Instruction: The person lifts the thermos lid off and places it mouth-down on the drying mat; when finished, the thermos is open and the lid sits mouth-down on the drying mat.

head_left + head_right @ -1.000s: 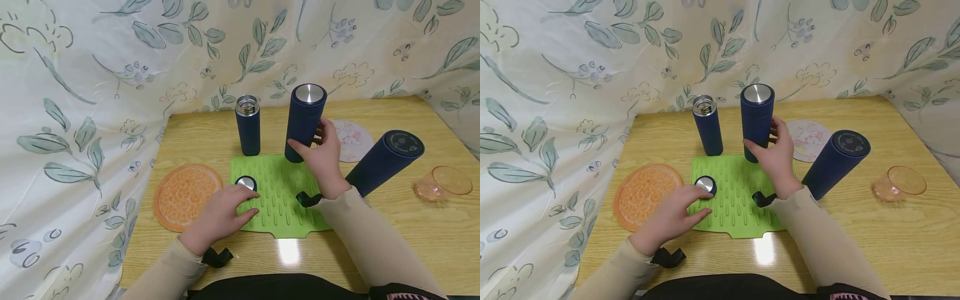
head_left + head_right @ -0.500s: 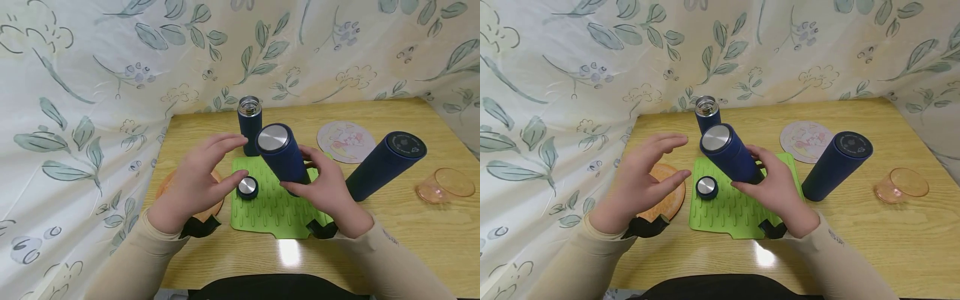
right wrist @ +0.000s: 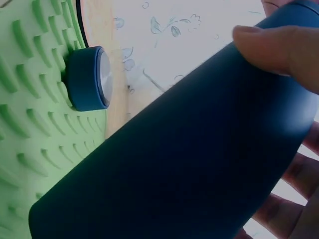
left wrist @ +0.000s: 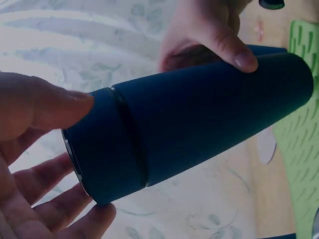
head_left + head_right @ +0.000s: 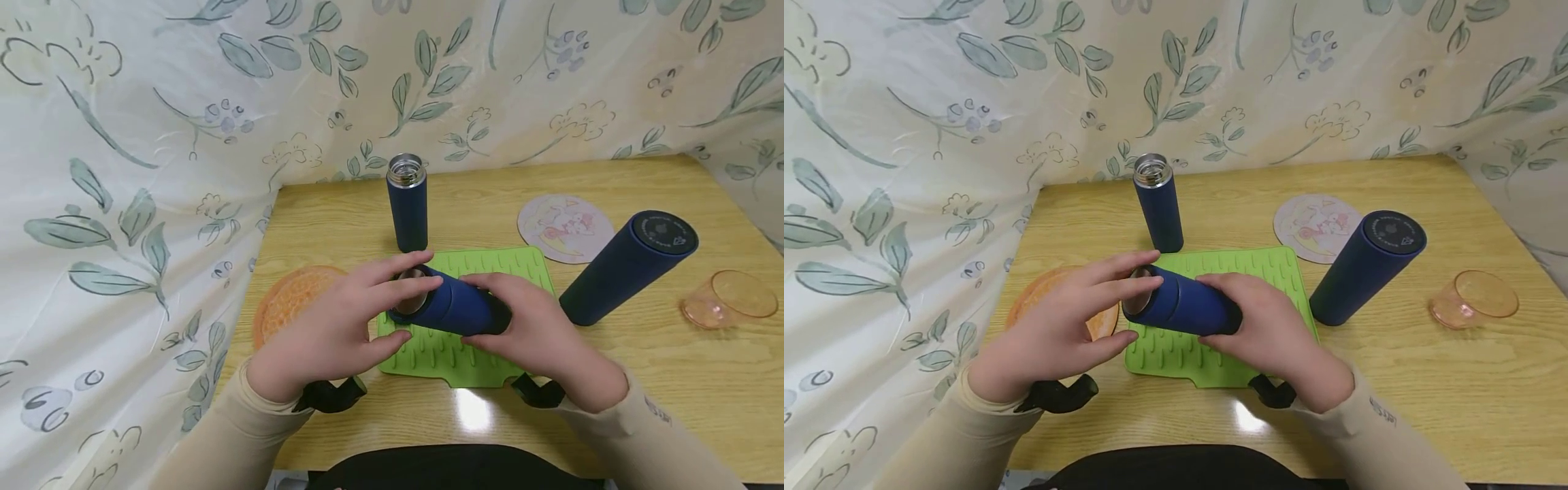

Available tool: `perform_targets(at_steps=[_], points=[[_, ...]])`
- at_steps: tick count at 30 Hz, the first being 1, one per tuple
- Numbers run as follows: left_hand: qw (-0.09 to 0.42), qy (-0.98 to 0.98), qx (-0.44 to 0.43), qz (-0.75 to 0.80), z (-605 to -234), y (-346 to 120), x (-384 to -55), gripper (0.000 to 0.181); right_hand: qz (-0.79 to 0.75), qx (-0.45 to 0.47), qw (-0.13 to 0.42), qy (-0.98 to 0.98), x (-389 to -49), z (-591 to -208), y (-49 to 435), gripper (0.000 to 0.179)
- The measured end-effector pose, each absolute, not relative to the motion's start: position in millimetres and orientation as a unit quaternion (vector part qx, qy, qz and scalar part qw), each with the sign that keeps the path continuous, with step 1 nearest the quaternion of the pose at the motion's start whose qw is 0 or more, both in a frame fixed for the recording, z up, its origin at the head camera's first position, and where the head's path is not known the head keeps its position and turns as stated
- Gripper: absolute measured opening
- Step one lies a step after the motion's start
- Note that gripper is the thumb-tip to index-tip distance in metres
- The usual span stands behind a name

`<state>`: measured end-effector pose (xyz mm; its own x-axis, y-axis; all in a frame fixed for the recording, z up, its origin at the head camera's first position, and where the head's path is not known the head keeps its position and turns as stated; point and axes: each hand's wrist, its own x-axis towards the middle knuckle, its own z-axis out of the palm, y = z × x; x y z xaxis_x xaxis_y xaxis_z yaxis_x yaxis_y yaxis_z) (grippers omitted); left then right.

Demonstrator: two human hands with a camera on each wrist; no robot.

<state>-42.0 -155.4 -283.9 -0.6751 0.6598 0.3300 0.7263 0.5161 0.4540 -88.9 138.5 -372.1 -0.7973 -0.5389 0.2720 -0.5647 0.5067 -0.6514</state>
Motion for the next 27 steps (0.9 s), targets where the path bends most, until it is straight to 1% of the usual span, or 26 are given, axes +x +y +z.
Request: perform_targets(at_steps=[7, 17, 27], points=[[0.041, -0.877, -0.38, -0.292, -290.2, -157.9, -41.4, 0.059, 0.363, 0.344, 0.028, -0.865, -87.3, -378.6, 137.0, 0.083], [0.031, -0.876, -0.358, -0.322, -292.5, -162.8, -43.1, 0.059, 0.356, 0.352, 0.025, -0.865, -84.3, -379.3, 132.1, 0.081], [0.029, -0.884, -0.313, -0.346, -292.8, -167.1, -39.7, 0.06, 0.35, 0.356, 0.031, -0.866, -78.7, -376.4, 127.1, 0.082]])
